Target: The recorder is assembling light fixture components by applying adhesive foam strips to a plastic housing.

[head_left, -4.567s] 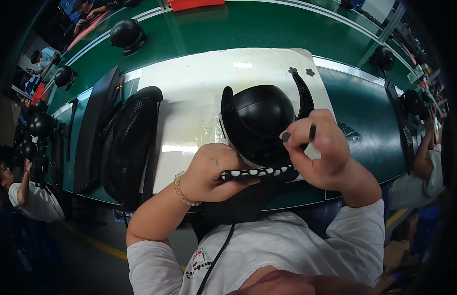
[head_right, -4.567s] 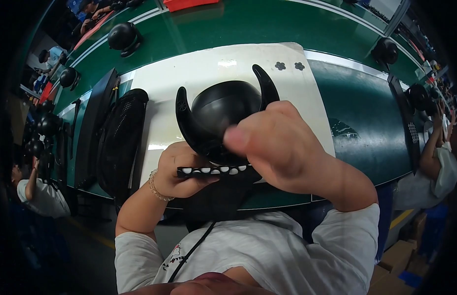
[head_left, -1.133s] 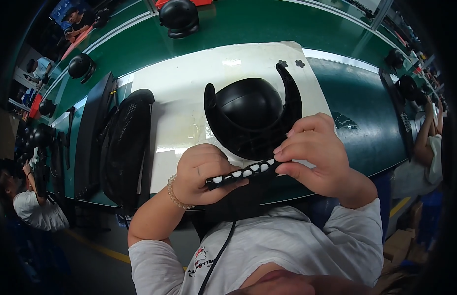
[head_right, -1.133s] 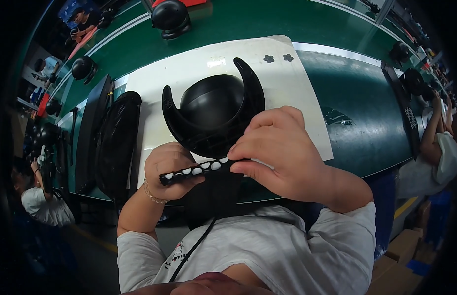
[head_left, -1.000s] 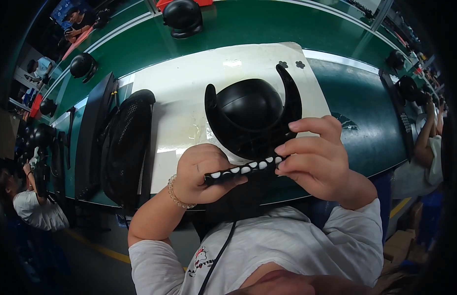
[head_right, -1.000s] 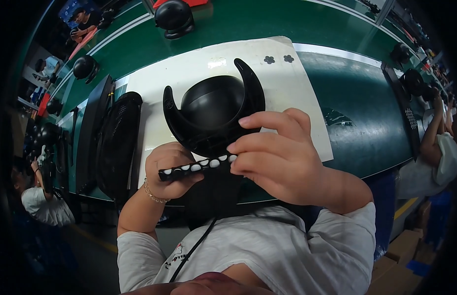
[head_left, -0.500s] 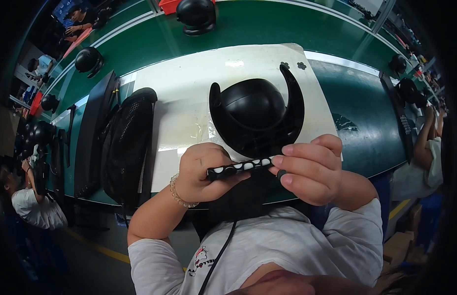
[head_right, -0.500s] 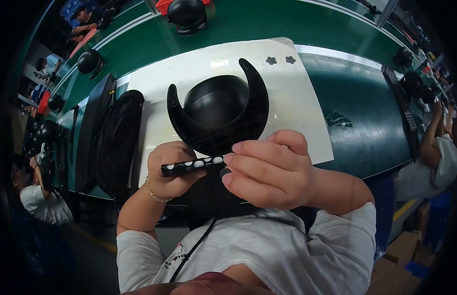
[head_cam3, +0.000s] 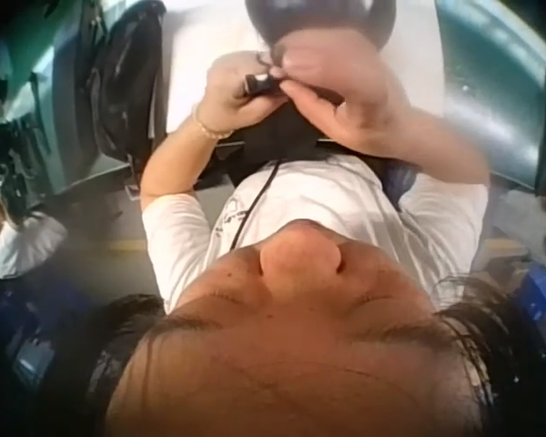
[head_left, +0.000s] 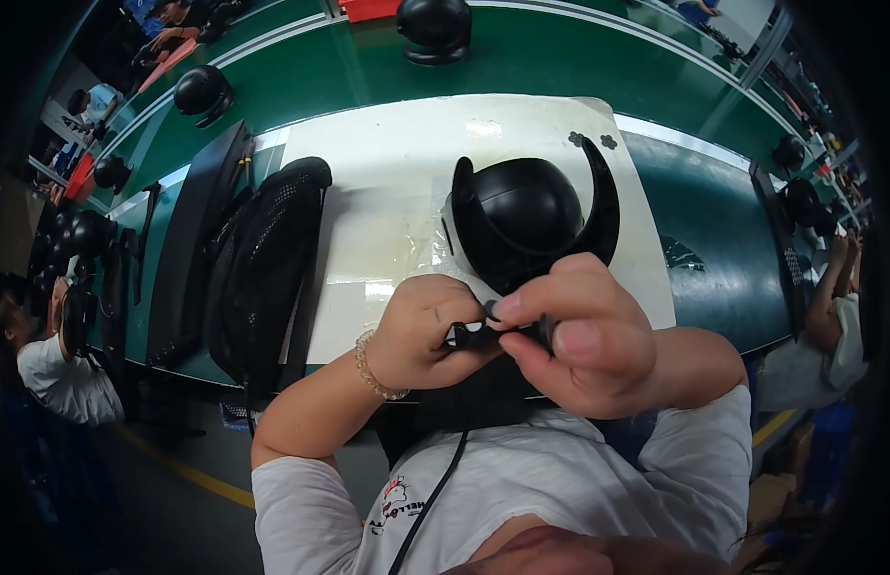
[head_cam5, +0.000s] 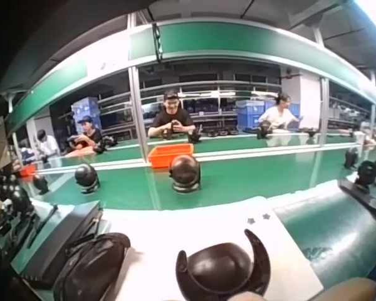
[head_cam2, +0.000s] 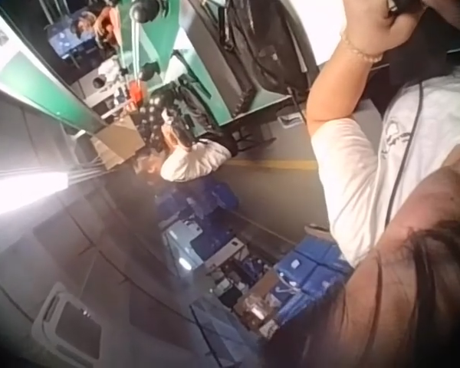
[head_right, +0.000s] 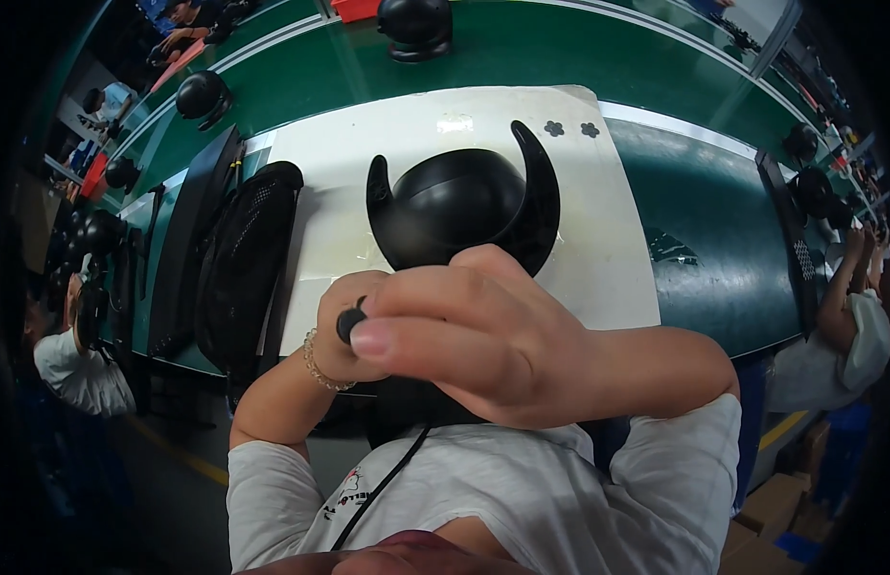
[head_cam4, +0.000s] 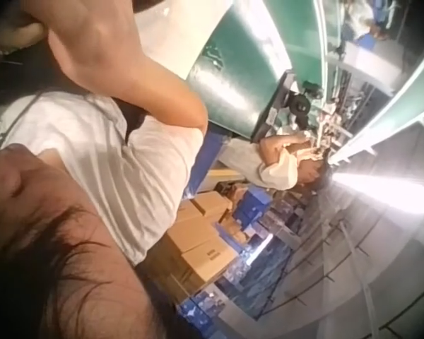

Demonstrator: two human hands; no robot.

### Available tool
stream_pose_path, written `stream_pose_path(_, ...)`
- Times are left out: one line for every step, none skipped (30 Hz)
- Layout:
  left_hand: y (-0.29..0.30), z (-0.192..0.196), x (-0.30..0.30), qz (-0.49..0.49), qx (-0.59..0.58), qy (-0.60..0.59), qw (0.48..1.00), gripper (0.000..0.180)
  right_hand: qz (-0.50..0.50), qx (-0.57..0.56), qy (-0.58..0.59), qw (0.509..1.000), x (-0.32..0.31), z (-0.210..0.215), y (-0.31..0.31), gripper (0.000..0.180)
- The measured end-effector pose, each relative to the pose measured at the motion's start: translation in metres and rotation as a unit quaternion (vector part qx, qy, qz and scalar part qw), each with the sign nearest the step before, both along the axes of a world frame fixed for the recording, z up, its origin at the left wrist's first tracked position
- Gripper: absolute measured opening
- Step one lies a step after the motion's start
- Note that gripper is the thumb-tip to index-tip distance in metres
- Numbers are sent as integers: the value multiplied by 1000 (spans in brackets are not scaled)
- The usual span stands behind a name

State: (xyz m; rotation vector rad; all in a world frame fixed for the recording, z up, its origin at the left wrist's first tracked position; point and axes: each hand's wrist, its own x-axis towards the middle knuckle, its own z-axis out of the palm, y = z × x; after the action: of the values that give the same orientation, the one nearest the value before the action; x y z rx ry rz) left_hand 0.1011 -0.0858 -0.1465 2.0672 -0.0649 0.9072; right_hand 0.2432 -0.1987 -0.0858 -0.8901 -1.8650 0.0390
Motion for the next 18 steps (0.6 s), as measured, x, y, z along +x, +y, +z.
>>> stream_pose_path(3, -2, 0, -11, 29, -15, 999, 26, 4, 6, -23, 1000, 0, 1, -1, 74)
stream_pose_path(4, 0, 1, -15, 54, -23, 998, 26, 7, 12, -47, 999, 0, 2, -2, 73)
stream_pose_path(4, 1, 1, -19, 78, -31, 996, 26, 9, 11, -48, 999, -1, 1, -1, 73)
stream_pose_path(5, 0, 1, -17, 80, -27, 996, 26, -4, 20, -42, 999, -3, 1, 0, 73)
stream_pose_path(2, -3, 2, -9, 57, -30, 998, 26, -19, 28, -34, 999, -5, 0, 0, 74)
stream_pose_path(-1, -3, 3, -2, 33, -33, 999, 27, -20, 26, -35, 999, -7, -3, 1, 74)
stream_pose_path(0, 1, 2, -19, 25, -24, 999, 25, -26, 24, -5, 999, -10, -6, 1, 69)
stream_pose_path(4, 2, 2, -24, 49, -25, 998, 24, -29, 22, 25, 999, -11, -8, 2, 65)
stream_pose_path(6, 2, 1, -30, 72, -26, 997, 23, 23, 3, -20, 1000, -5, -2, -1, 56)
stream_pose_path(4, 5, 0, -16, 62, -15, 998, 21, 76, -15, -64, 995, 1, 3, -3, 48)
stream_pose_path(4, 4, 1, -17, 62, -16, 998, 21, 57, 84, -64, 993, -6, -8, 0, 36)
stream_pose_path(4, 2, 2, -19, 47, -26, 998, 21, 107, -13, -24, 994, -3, -1, -3, 38)
stream_pose_path(4, 0, 3, -22, 33, -36, 999, 21, 155, -110, 15, 982, 1, 5, -5, 39)
stream_pose_path(5, 2, 2, -29, 78, -8, 997, 20, 55, 22, -56, 997, 2, 0, -1, 40)
stream_pose_path(4, 4, 1, -25, 101, 0, 995, 20, -11, -4, -14, 1000, 4, 3, 1, 43)
stream_pose_path(3, 6, 0, -21, 124, 9, 992, 20, -31, -80, -9, 996, 14, 6, 1, 54)
stream_pose_path(4, 7, 1, -21, 129, 9, 991, 21, 6, -90, 91, 992, 12, 0, 7, 67)
stream_pose_path(4, 7, 3, -23, 130, 7, 991, 21, 23, -140, 88, 986, 16, 2, 8, 73)
